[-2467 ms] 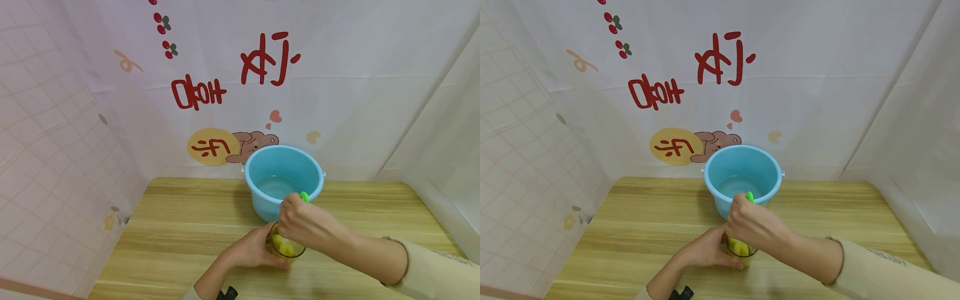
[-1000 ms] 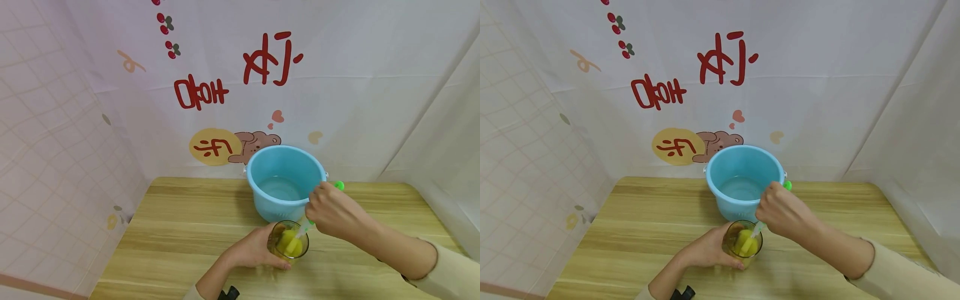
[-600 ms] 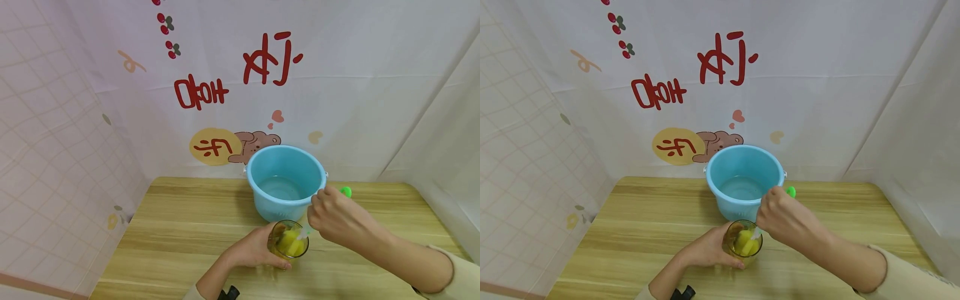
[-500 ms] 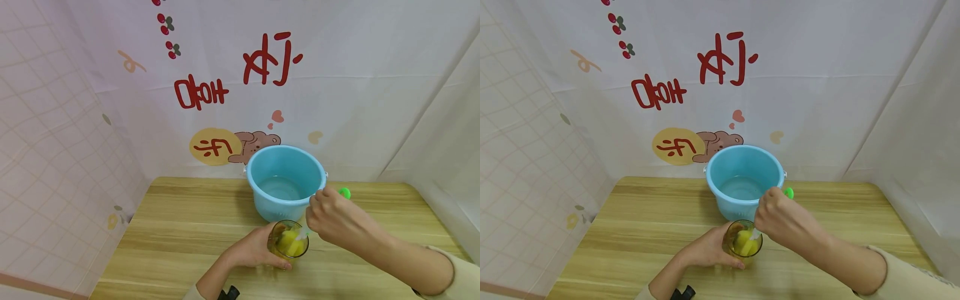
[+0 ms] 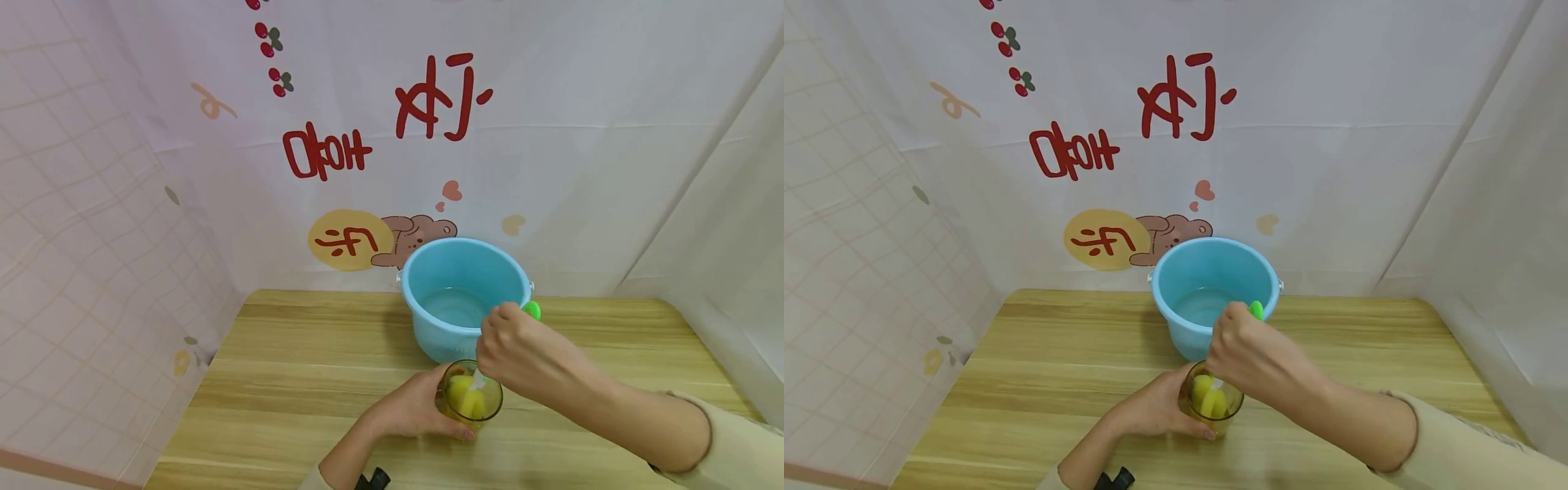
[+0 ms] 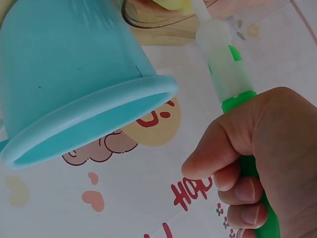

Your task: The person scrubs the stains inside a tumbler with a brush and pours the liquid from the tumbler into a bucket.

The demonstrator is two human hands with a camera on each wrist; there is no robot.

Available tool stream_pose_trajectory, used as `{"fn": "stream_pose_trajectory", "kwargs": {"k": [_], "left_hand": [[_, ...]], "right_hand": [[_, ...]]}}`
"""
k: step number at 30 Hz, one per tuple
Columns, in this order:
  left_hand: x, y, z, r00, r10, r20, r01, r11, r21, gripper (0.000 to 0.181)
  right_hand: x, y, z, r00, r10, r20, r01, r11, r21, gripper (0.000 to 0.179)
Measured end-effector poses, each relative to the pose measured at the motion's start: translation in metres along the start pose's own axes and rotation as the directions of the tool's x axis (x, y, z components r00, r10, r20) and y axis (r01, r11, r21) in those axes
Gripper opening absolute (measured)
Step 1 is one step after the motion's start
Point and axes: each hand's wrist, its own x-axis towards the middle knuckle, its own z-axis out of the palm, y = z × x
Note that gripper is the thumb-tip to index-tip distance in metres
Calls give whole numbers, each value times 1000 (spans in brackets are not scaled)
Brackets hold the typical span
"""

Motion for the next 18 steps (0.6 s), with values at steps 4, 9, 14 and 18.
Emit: {"fn": "stream_pose_trajectory", "kwargs": {"k": [4,9,14,18], "left_hand": [[-1,0,0,1000,4,13,-4,999,-39,83],[-1,1,-1,1000,4,15,-3,998,-56,86],[0,1,-1,1000,6,18,-5,999,-49,90],[0,1,-1,1000,16,21,-15,999,-38,89]], "right_hand": [[9,2,0,1000,-16,16,16,1000,-13,43],[18,5,2,1000,-14,24,16,999,-47,42],[21,8,10,999,-12,40,14,998,-63,40],[19,11,20,999,5,34,-4,1000,-28,38]]}}
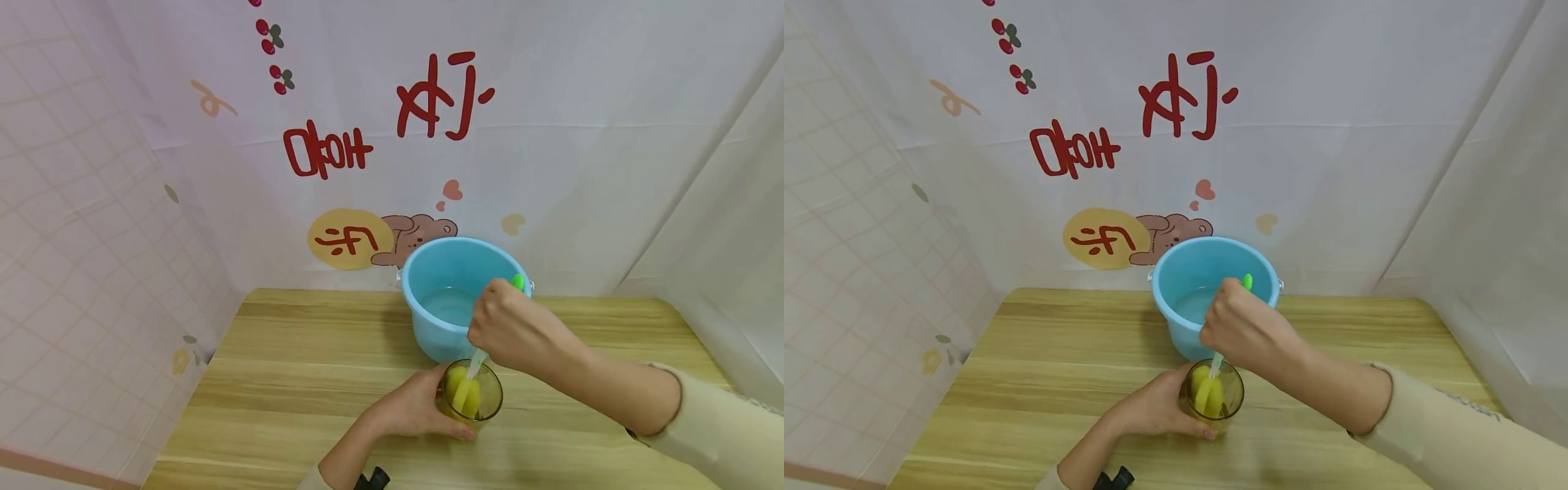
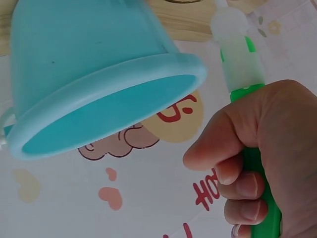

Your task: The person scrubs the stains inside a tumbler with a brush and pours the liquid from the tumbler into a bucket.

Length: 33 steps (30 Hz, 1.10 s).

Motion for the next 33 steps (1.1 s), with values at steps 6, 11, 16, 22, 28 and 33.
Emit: {"fn": "stream_pose_trajectory", "kwargs": {"k": [6,11,16,22,28,33], "left_hand": [[0,-1,1,1000,6,-6,-6,999,38,85],[0,-1,3,1000,0,-9,1,1000,30,81],[0,-1,2,1000,-5,-15,5,999,36,84],[-1,0,2,1000,-4,-19,5,999,43,84],[-2,1,2,1000,-14,-17,15,999,33,83],[-3,1,3,1000,-18,-23,19,999,33,84]], "right_hand": [[-8,2,12,999,32,2,-32,998,51,34],[-16,2,15,998,56,8,-56,996,73,30],[-21,0,14,998,70,8,-70,994,81,33],[-29,1,11,996,87,25,-89,992,87,34],[-38,1,7,996,89,28,-92,990,109,37],[-44,0,3,996,83,19,-85,989,121,37]]}}
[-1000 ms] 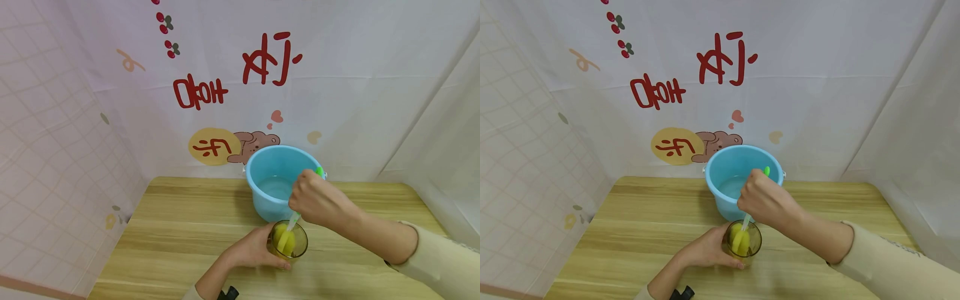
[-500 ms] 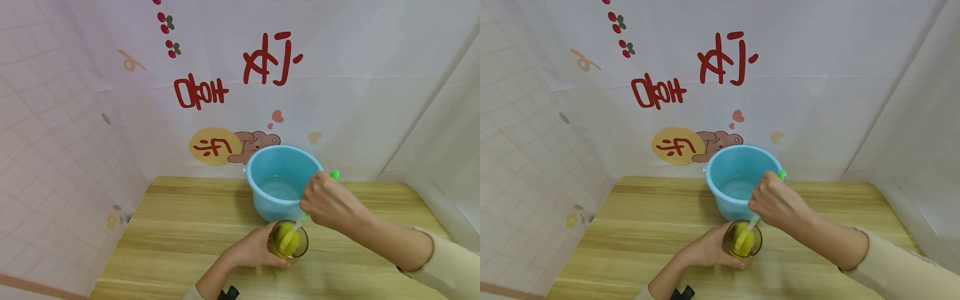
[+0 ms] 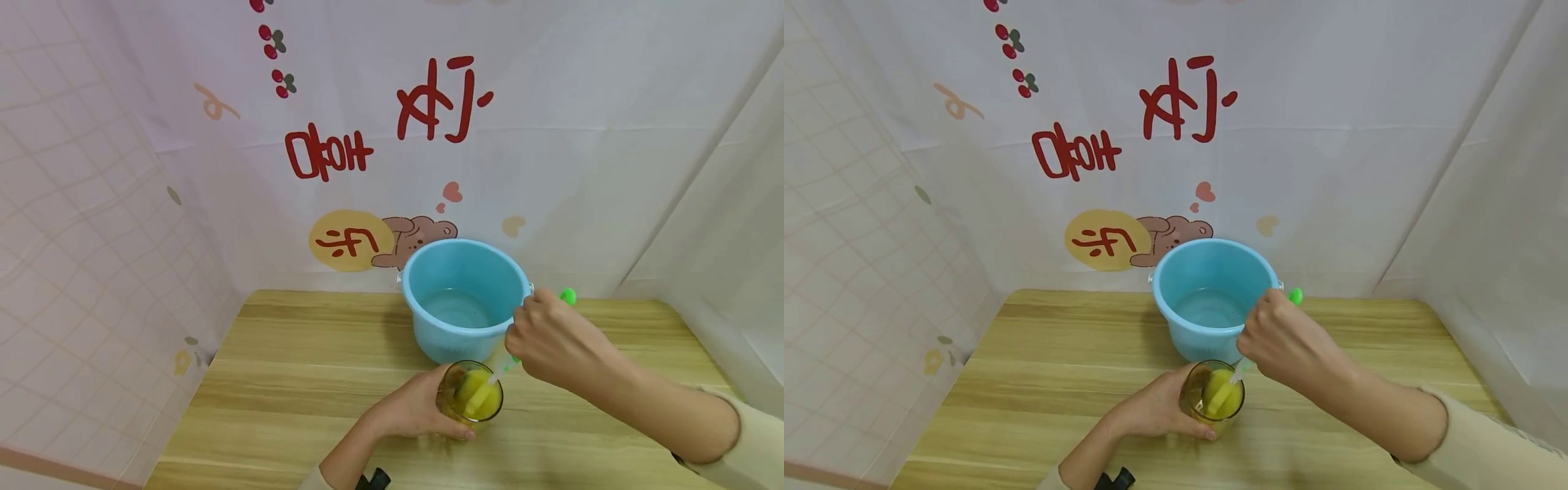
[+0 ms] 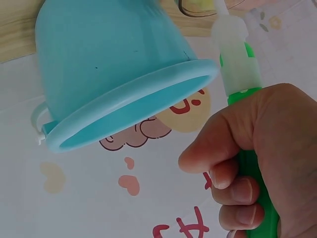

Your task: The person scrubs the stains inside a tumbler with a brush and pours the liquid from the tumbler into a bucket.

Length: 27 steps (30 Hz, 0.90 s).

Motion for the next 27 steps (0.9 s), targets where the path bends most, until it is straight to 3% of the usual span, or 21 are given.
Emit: {"fn": "stream_pose_trajectory", "kwargs": {"k": [16,22,27], "left_hand": [[1,-2,-1,999,45,16,-45,999,-16,84],[2,-2,-1,1000,27,4,-27,1000,-14,84],[2,-2,-1,1000,12,9,-11,1000,-27,84]], "right_hand": [[3,-2,-28,993,-55,-102,45,994,-100,25],[13,-4,-37,995,-52,-91,38,989,-142,37],[21,-3,-39,997,-48,-67,37,987,-158,37]]}}
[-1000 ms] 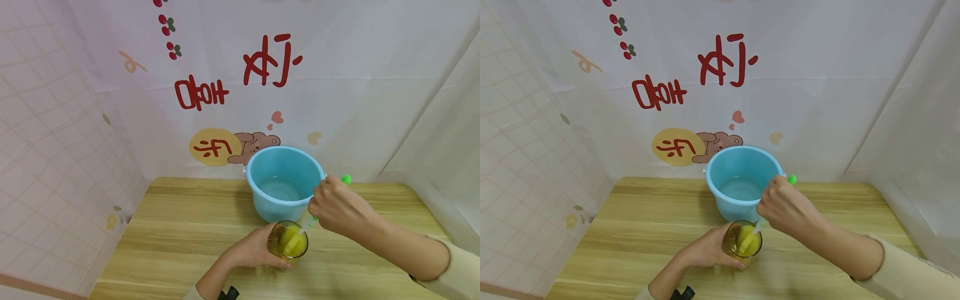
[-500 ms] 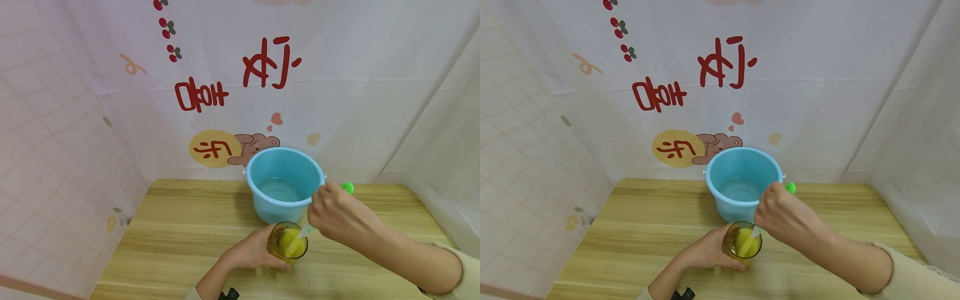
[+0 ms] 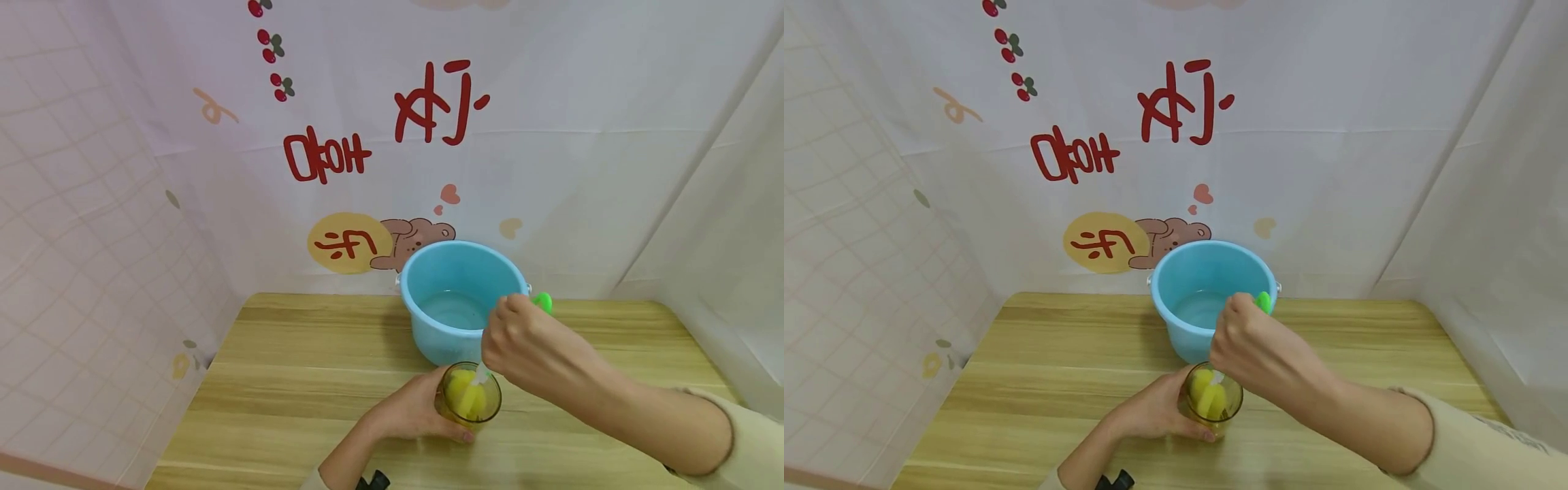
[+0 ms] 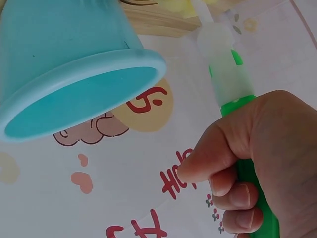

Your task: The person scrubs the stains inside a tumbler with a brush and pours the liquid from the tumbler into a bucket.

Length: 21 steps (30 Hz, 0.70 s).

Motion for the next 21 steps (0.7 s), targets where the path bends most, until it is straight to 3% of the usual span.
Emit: {"fn": "stream_pose_trajectory", "kwargs": {"k": [8,21], "left_hand": [[0,0,0,1000,-14,8,14,1000,6,85],[0,1,0,1000,-5,-2,5,1000,20,86]], "right_hand": [[9,5,10,999,2,37,-1,1000,-24,30],[4,9,29,999,41,36,-43,998,49,31]]}}
